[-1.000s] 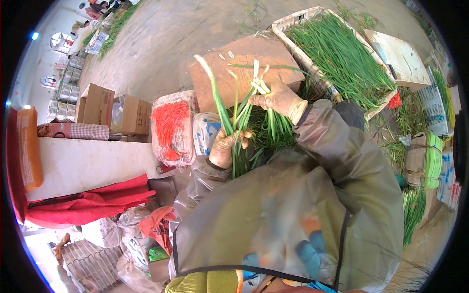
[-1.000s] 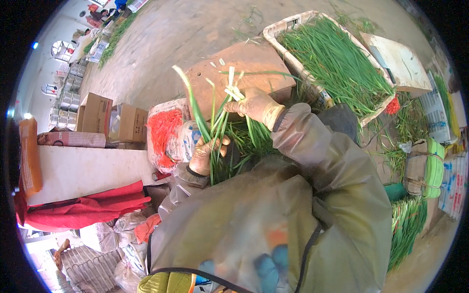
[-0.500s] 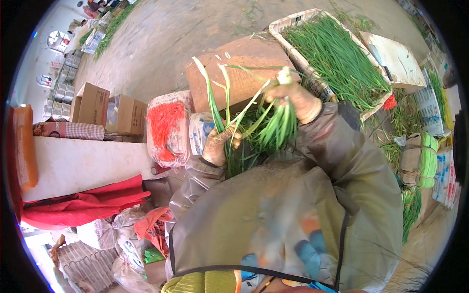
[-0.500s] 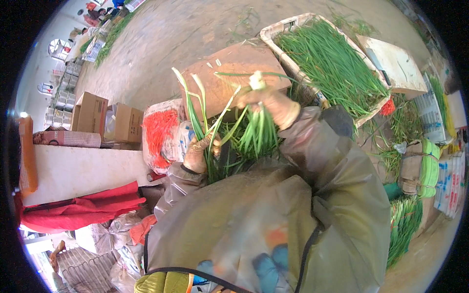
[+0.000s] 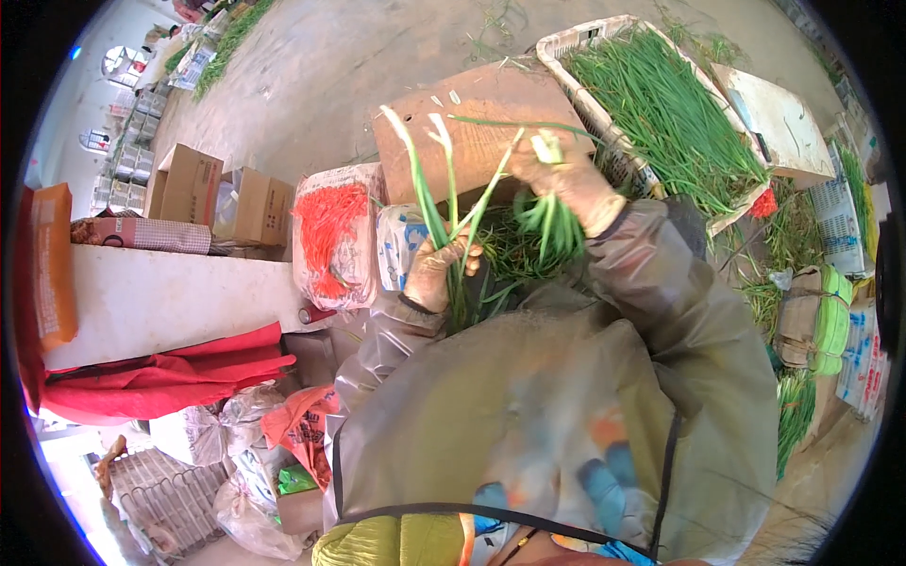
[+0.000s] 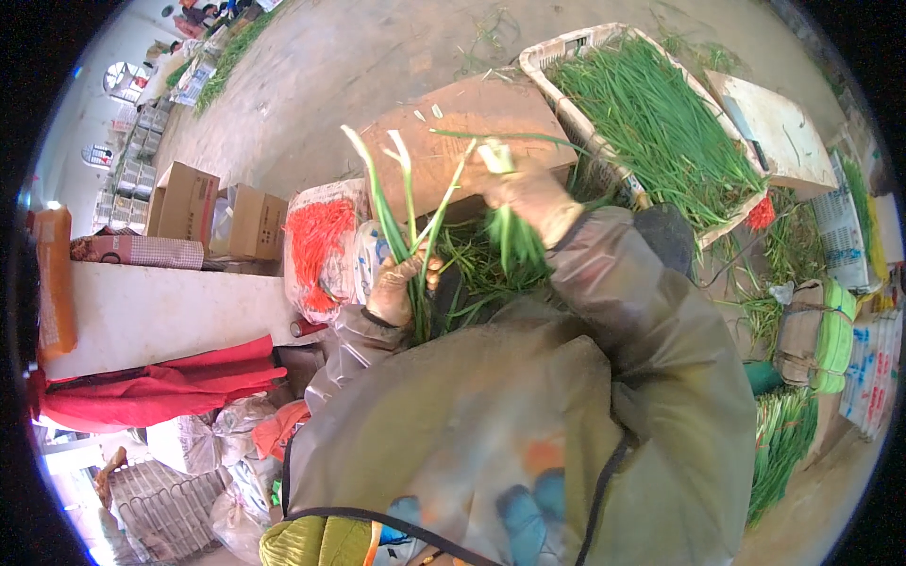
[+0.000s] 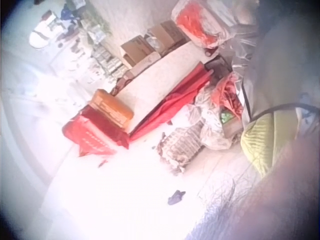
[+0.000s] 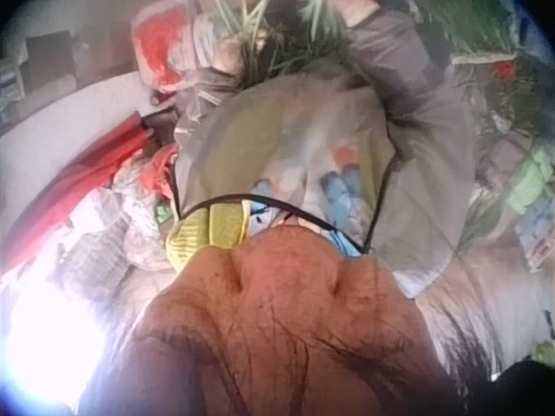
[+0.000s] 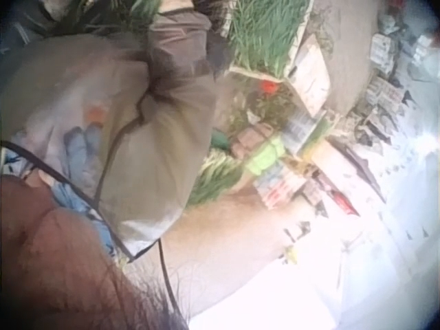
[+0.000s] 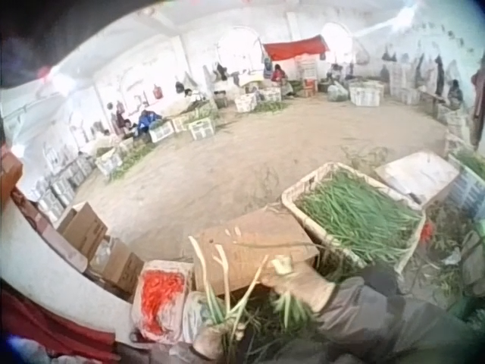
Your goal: The person, wearing gloves, gathers bundles of green onions from a crate, aligns them on a wooden board, and secures each bunch with a red string by hand.
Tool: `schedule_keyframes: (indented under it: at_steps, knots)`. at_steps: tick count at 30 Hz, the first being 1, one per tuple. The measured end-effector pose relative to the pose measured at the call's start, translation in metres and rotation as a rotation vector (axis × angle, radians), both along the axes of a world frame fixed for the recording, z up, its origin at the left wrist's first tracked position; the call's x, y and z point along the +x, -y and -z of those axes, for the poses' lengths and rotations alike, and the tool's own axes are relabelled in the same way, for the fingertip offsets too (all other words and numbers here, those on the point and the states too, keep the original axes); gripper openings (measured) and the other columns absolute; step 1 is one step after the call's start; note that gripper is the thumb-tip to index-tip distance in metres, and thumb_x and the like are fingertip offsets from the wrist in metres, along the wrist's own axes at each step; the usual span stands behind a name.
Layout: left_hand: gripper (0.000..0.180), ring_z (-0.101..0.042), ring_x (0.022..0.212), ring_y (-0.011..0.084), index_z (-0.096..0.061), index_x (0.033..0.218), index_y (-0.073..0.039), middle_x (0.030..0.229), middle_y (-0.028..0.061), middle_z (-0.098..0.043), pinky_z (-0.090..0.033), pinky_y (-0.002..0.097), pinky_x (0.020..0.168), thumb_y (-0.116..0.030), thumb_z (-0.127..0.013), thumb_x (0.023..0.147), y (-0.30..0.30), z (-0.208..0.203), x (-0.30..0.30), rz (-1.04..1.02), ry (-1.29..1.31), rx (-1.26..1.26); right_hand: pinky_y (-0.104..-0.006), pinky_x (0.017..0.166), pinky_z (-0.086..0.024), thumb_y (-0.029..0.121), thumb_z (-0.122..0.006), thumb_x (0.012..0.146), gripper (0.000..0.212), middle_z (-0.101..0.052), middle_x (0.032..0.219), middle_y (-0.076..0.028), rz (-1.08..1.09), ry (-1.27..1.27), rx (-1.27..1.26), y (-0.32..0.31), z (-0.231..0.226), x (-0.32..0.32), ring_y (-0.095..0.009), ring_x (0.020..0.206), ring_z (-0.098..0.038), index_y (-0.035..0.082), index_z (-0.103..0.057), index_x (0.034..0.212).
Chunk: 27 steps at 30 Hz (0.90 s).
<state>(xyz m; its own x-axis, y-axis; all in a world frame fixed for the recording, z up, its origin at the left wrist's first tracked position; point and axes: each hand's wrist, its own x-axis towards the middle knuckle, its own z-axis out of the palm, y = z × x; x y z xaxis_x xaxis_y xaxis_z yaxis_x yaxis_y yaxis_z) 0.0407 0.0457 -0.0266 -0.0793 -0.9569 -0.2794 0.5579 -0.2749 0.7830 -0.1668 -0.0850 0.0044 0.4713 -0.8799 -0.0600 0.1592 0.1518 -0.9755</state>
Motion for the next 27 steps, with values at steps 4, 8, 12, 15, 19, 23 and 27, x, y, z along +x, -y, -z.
schedule_keyframes:
  at_steps: [4,8,12,15,19,23,27]
  knots:
    - [0.034,-0.058,0.077,0.0177,-0.053,0.108,-0.003,0.094,0.0101,-0.062,-0.047,0.0284,0.067,-0.012,-0.066,0.078,-0.002,-0.007,-0.010,-0.024,0.017,-0.039,-0.0207,0.054,-0.036,0.024,-0.068,0.079,0.023,-0.053,0.073,0.004,-0.042,0.071,0.076,-0.001,-0.032,0.012,-0.006,0.063,-0.046,0.006,-0.063,0.093]
    - [0.037,-0.057,0.087,0.0169,-0.051,0.115,-0.002,0.102,0.0073,-0.060,-0.044,0.0302,0.078,-0.014,-0.062,0.082,-0.002,-0.025,-0.012,-0.114,0.023,-0.140,-0.0245,0.062,-0.046,0.017,-0.057,0.085,0.020,-0.062,0.081,-0.005,0.325,-0.736,-0.353,0.047,-0.017,-0.027,-0.013,0.067,-0.057,0.003,-0.059,0.098]
    - [0.031,-0.052,0.067,0.0123,-0.054,0.110,-0.001,0.087,0.0064,-0.061,-0.042,0.0229,0.066,-0.020,-0.057,0.086,0.000,-0.023,-0.004,-0.012,0.102,-0.159,-0.0276,0.071,-0.048,0.026,-0.066,0.080,0.034,-0.062,0.087,-0.007,-0.006,-0.130,-0.159,0.044,-0.032,-0.057,-0.015,0.082,-0.059,0.004,-0.057,0.104]
    - [0.027,-0.049,0.057,0.0134,-0.056,0.105,0.000,0.075,0.0080,-0.058,-0.039,0.0229,0.055,-0.022,-0.052,0.089,0.005,-0.022,-0.012,0.082,0.237,-0.262,-0.0241,0.072,-0.047,0.026,-0.067,0.079,0.037,-0.061,0.091,-0.007,-0.033,-0.273,-0.106,0.033,-0.043,-0.047,-0.014,0.081,-0.058,0.003,-0.056,0.105]
    - [0.037,-0.045,0.053,0.0106,-0.053,0.101,0.001,0.070,0.0067,-0.055,-0.032,0.0183,0.044,-0.033,-0.045,0.092,0.004,-0.026,-0.020,0.416,0.129,-0.247,-0.0194,0.066,-0.040,0.019,-0.064,0.078,0.027,-0.056,0.094,0.001,-0.213,0.066,0.007,0.014,-0.047,-0.010,-0.007,0.076,-0.049,0.005,-0.062,0.102]
    - [0.047,-0.050,0.059,0.0122,-0.052,0.108,0.002,0.075,0.0088,-0.057,-0.037,0.0207,0.049,-0.040,-0.049,0.088,-0.001,-0.023,-0.021,0.653,-0.109,-0.122,-0.0189,0.059,-0.039,0.018,-0.067,0.078,0.030,-0.062,0.084,0.000,-0.382,0.111,-0.020,0.012,-0.036,0.014,-0.007,0.067,-0.049,0.003,-0.060,0.104]
    - [0.049,-0.056,0.069,0.0144,-0.045,0.120,0.001,0.088,0.0096,-0.061,-0.044,0.0244,0.064,-0.032,-0.056,0.085,0.001,-0.028,-0.025,0.351,0.017,-0.167,-0.0222,0.058,-0.040,0.017,-0.070,0.076,0.021,-0.059,0.072,0.000,-0.183,-0.102,-0.126,0.004,-0.021,0.022,-0.009,0.063,-0.051,0.003,-0.062,0.090]
